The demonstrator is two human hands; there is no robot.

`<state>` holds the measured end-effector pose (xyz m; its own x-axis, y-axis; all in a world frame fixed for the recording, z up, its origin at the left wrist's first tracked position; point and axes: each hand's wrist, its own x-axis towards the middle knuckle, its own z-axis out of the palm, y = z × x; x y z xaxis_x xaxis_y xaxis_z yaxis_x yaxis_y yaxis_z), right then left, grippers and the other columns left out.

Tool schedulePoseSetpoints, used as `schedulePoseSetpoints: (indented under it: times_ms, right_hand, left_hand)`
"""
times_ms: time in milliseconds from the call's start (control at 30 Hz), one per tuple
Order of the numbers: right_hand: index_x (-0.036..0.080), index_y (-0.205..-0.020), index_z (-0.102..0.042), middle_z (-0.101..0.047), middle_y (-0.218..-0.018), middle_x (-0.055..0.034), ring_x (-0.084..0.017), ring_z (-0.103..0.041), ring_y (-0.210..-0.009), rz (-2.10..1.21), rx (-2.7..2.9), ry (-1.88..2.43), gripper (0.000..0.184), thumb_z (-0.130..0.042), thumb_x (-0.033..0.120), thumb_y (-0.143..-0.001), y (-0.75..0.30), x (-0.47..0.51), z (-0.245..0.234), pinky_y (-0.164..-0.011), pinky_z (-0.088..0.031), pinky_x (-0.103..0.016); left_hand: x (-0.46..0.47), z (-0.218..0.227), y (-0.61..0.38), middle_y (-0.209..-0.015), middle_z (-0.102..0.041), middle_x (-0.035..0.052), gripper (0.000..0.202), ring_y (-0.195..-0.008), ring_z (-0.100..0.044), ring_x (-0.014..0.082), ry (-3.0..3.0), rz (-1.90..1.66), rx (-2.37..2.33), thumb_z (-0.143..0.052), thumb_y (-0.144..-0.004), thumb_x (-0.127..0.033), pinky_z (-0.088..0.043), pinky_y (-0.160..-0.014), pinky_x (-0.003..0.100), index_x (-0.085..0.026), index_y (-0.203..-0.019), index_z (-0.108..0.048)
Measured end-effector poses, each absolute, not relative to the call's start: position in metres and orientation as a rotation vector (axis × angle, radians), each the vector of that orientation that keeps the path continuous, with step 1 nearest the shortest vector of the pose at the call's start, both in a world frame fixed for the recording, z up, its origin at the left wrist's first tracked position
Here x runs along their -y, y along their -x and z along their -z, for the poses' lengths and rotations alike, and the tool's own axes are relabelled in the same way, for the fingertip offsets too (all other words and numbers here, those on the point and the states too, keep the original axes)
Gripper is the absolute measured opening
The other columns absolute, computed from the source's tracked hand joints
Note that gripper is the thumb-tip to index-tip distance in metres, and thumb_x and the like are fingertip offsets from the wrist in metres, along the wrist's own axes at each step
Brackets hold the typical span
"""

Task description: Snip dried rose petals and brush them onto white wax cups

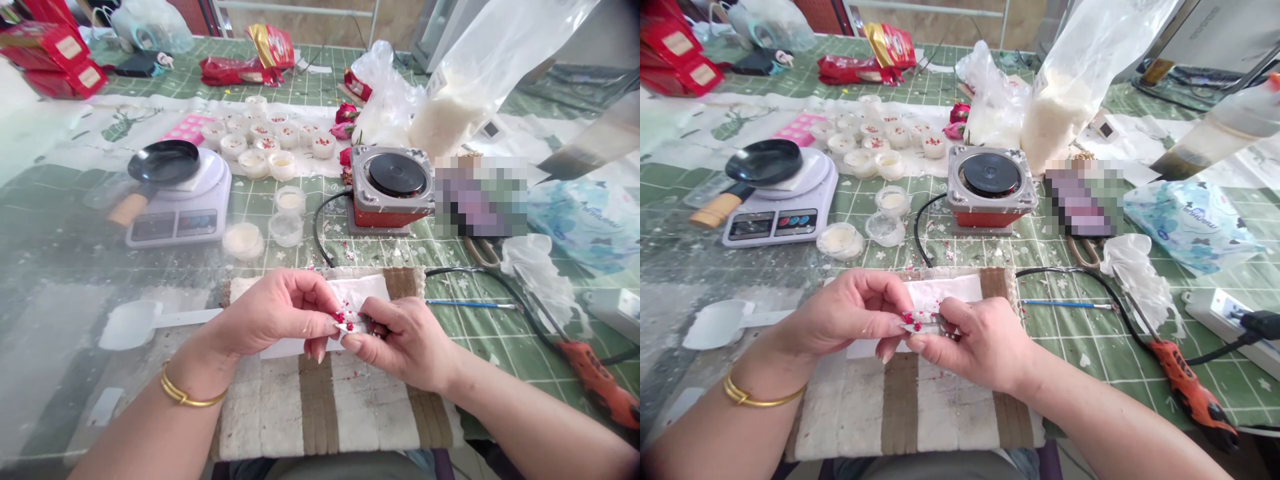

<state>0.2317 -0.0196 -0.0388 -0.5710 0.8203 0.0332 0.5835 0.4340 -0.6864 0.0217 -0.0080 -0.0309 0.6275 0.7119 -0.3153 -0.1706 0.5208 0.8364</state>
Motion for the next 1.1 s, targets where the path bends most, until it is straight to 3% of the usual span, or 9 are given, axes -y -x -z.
schedulePoseSetpoints:
  times_ms: [700,1100]
  right_hand:
    - [0.019,-0.059,-0.029,-0.026,-0.047,0.0076,-0.005,-0.02,-0.043,-0.758,2.395,1.187,0.045,-0.048,0.052,-0.084,-0.2312,0.0187,0.0406,-0.044,-0.014,-0.021]
    - [0.019,-0.058,-0.031,-0.028,-0.046,0.0079,-0.005,-0.022,-0.042,-0.695,2.334,1.111,0.044,-0.051,0.052,-0.081,-0.2309,0.018,0.0425,-0.043,-0.016,-0.021]
  left_hand:
    - [0.0064,0.0281,-0.0198,-0.059,-0.067,-0.0008,0.009,-0.049,-0.065,0.0105,-0.864,-0.559,-0.74,-0.071,-0.069,-0.013,-0.051,-0.045,0.015,-0.012,-0.074,-0.064]
    - [0.0059,0.0293,-0.0203,-0.064,-0.067,-0.0001,0.009,-0.049,-0.062,0.008,-0.877,-0.636,-0.724,-0.073,-0.066,-0.012,-0.05,-0.047,0.016,-0.013,-0.072,-0.067]
